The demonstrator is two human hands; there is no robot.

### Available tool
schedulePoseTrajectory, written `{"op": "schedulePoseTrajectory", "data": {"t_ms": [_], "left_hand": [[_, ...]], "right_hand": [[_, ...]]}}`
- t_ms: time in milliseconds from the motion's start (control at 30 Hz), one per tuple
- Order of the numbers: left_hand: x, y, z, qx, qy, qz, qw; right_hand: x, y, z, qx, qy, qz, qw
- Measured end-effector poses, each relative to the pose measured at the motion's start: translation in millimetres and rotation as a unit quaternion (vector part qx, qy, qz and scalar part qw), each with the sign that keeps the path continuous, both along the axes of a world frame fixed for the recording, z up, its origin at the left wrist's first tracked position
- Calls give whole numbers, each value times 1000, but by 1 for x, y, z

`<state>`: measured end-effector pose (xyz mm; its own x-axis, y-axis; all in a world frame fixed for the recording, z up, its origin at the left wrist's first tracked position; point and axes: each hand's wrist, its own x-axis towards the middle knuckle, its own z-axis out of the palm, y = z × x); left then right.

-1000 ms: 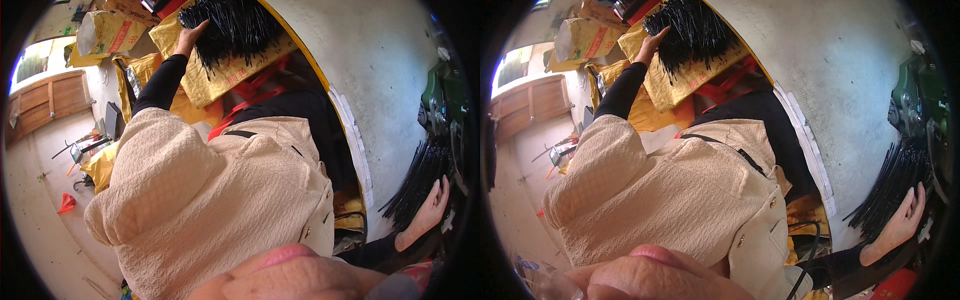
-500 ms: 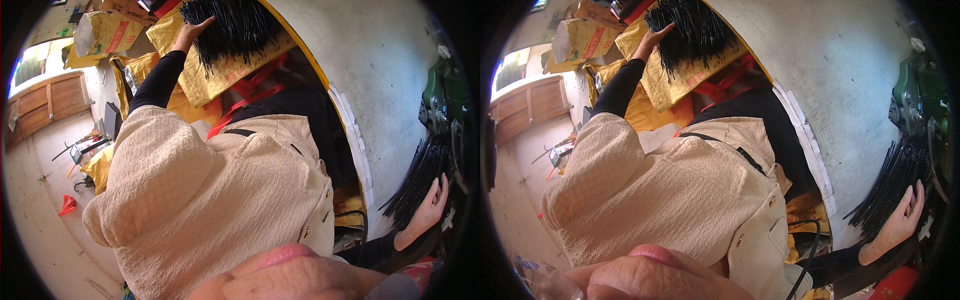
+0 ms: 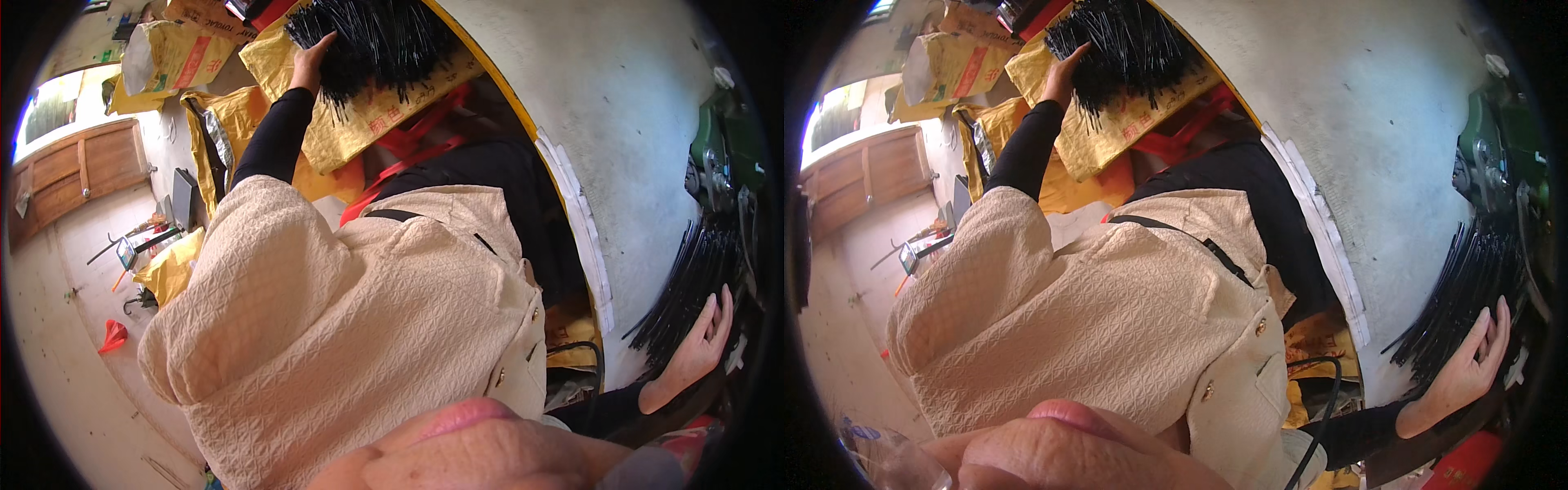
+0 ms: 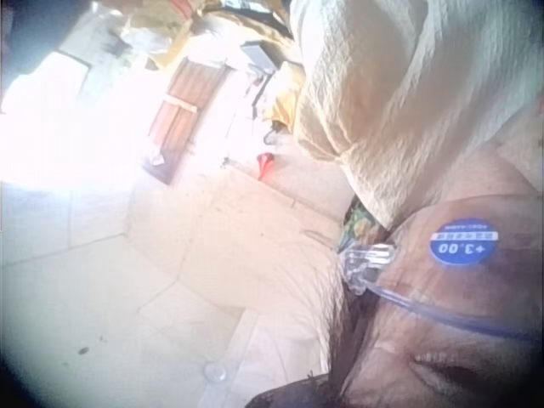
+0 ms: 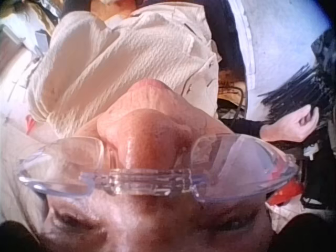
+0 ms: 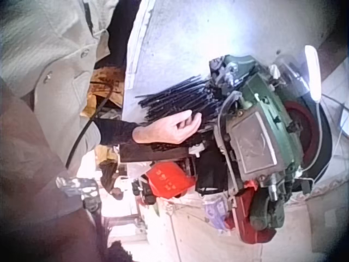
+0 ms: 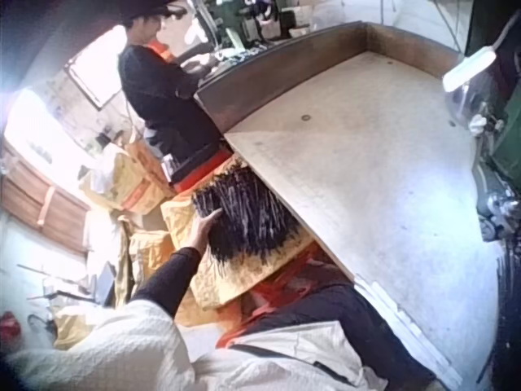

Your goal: The person connects plastic strips together by hand, then gathers the assembled strips and organizes them into a bundle.

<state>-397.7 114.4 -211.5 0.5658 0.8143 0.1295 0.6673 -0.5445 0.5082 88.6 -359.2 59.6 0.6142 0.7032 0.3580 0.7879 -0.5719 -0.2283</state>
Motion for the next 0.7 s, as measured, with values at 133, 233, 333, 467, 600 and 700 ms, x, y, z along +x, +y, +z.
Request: {"op": "schedulePoseTrajectory", "data": {"t_ms": [133,233,333,467,600,700], "left_hand": [[17,-3,6,-44,-85,-5,995],[26,2,13,-24,-1,5,1000],[23,16,-6,-190,-199,30,961],[26,9,-8,-257,-274,52,925],[25,0,-16,-130,-242,36,961],[19,-9,-23,-53,-221,55,972]], "right_hand": [[-2,9,-3,-18,10,8,1000],[-2,11,-1,-18,8,7,1000],[-2,12,-1,-19,20,1,1000],[-10,17,-3,-15,35,-11,999],[-12,15,1,-33,22,-6,999],[-16,16,3,-33,29,-16,999]]}}
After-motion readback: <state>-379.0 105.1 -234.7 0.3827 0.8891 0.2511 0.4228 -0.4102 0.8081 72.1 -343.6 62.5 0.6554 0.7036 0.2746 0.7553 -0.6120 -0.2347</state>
